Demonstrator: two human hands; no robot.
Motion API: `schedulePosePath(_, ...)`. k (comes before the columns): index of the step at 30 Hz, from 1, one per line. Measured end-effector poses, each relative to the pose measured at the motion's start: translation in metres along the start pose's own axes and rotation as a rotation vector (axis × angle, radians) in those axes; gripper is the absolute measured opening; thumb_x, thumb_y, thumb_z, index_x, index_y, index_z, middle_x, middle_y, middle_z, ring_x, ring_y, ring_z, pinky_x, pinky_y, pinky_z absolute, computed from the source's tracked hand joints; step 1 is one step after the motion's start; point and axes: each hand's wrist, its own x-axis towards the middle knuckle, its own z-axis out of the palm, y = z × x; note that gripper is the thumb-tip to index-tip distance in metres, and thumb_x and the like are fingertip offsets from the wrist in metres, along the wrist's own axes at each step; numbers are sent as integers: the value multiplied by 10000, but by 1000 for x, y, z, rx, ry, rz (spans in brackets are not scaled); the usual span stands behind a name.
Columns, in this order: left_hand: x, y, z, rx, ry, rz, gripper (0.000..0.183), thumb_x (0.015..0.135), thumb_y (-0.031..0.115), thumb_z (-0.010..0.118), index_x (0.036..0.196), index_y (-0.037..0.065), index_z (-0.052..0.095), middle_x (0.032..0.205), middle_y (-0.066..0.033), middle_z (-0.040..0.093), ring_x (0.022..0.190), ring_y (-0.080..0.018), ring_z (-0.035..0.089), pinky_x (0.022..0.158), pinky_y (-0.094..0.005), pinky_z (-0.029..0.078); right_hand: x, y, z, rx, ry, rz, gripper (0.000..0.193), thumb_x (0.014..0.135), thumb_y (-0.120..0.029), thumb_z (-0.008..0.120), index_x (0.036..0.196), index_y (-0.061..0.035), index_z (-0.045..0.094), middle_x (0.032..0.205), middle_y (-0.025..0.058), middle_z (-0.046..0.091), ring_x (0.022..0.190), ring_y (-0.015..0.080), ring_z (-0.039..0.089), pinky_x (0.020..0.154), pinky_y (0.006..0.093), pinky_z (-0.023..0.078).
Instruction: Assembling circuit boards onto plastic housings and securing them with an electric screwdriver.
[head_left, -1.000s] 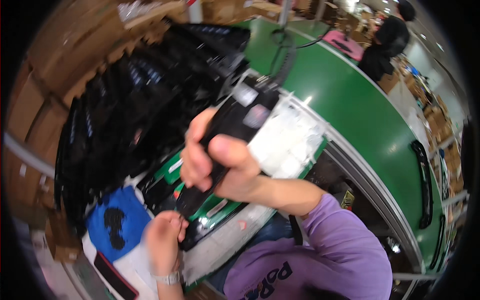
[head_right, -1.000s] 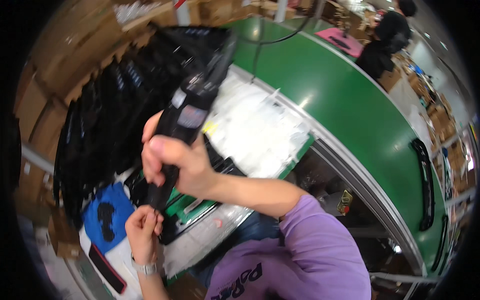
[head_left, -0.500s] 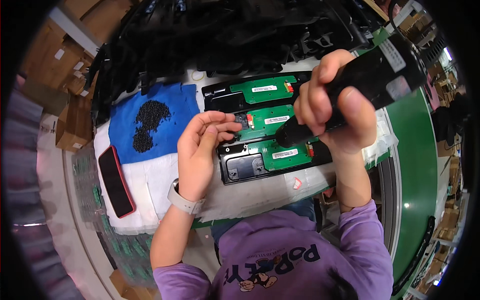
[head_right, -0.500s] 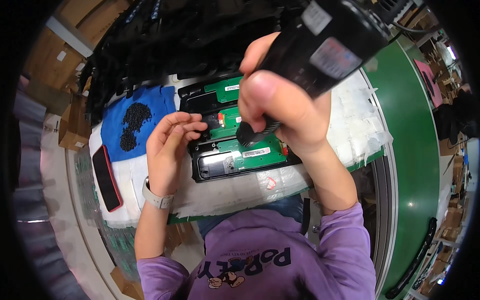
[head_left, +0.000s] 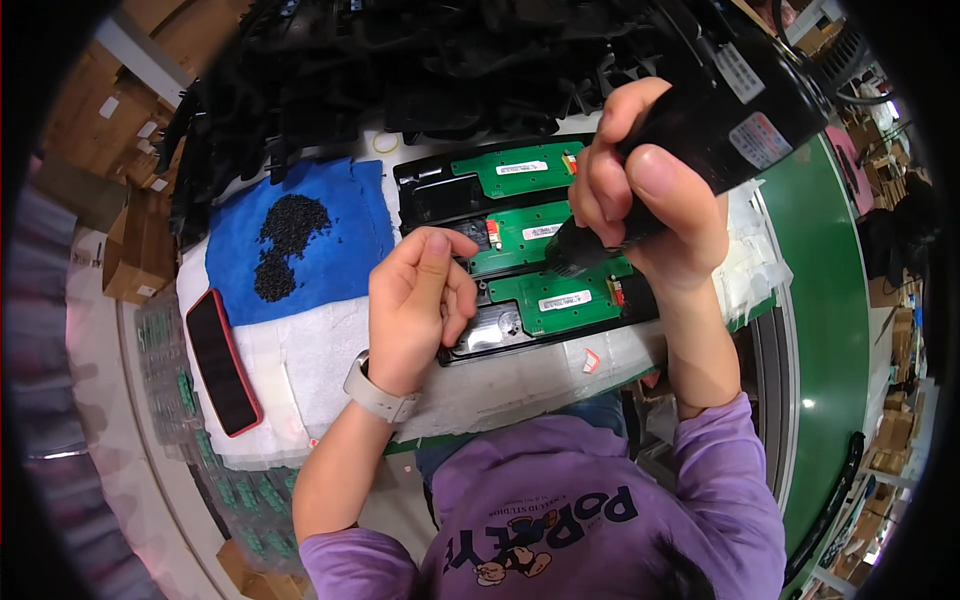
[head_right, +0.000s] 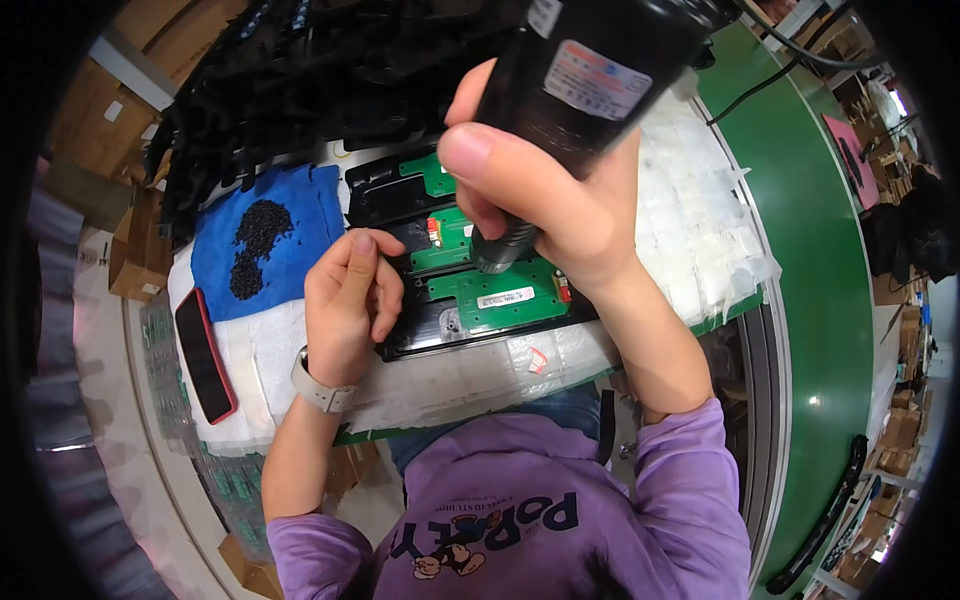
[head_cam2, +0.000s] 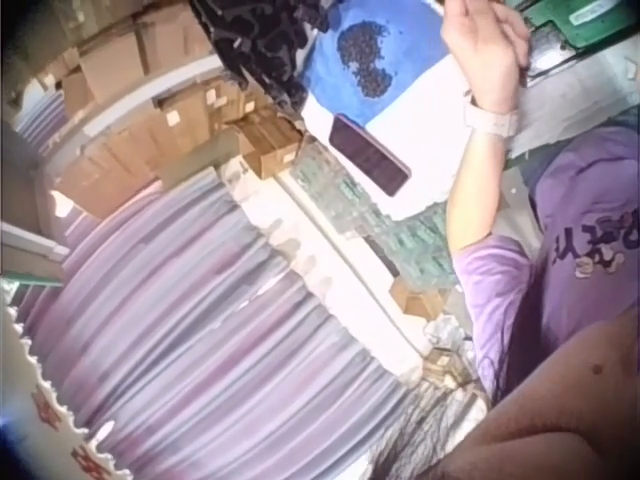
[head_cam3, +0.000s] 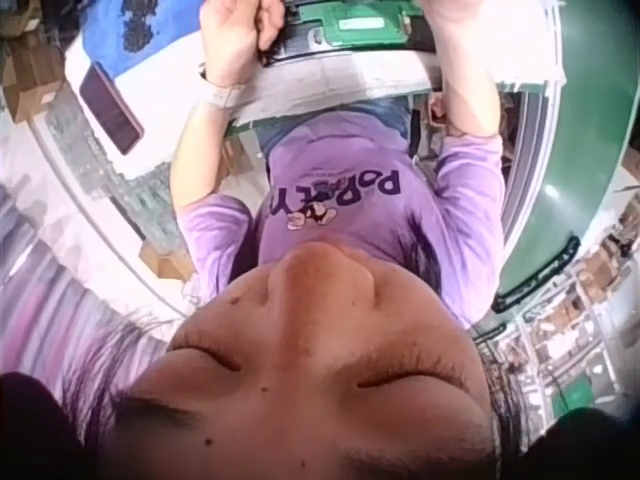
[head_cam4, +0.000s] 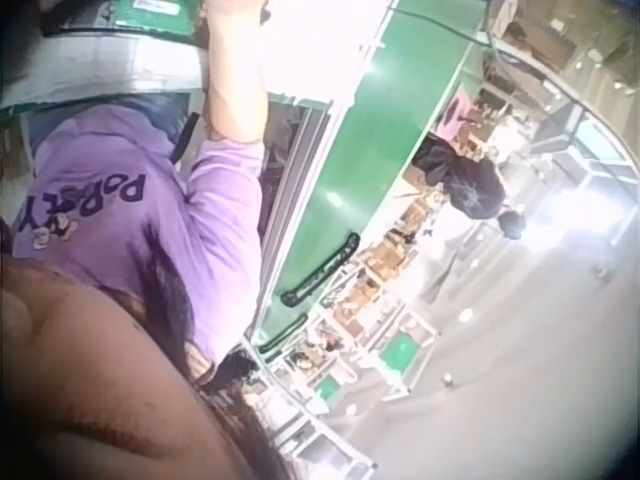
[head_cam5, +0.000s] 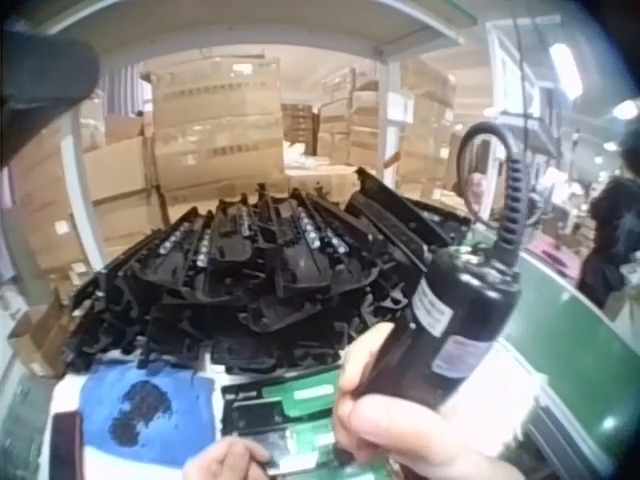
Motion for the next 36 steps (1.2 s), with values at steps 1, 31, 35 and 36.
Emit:
schedulePosePath(1, 1, -3, -1, 46, -27, 25, 278, 960, 244, 382, 921, 2, 514, 544, -9, 478, 412, -35, 372, 388, -173, 262, 1, 0, 1, 0, -2, 17, 289, 774, -209, 532, 936, 4, 422, 546, 39, 414, 386, 105, 371, 378, 235, 311)
schedulePosePath(31, -1, -7, 8, -51, -49, 54, 104, 893, 86, 492, 951, 0, 487, 681, -71, 571, 497, -42, 398, 459, -165, 311, 0, 2, -1, 58, -121, -5, 301, 764, -215, 617, 922, 0, 477, 597, 24, 503, 432, 104, 456, 427, 235, 378)
schedulePosePath(35, -2, -5, 6, -15, -30, 66, 102, 877, 81, 528, 920, -7, 502, 749, -123, 621, 484, -50, 441, 444, -174, 350, 0, -2, -23, 517, -257, -175, 397, 843, -349, 527, 1038, -15, 440, 650, 6, 463, 484, 120, 458, 556, 292, 408)
schedulePosePath(36, -2, -3, 5, 2, -47, 59, 109, 879, 94, 532, 907, -9, 509, 763, -134, 629, 477, -52, 448, 435, -178, 354, 1, -5, -24, 608, -243, -219, 407, 848, -358, 516, 1052, -15, 439, 670, 11, 468, 496, 123, 461, 587, 304, 413)
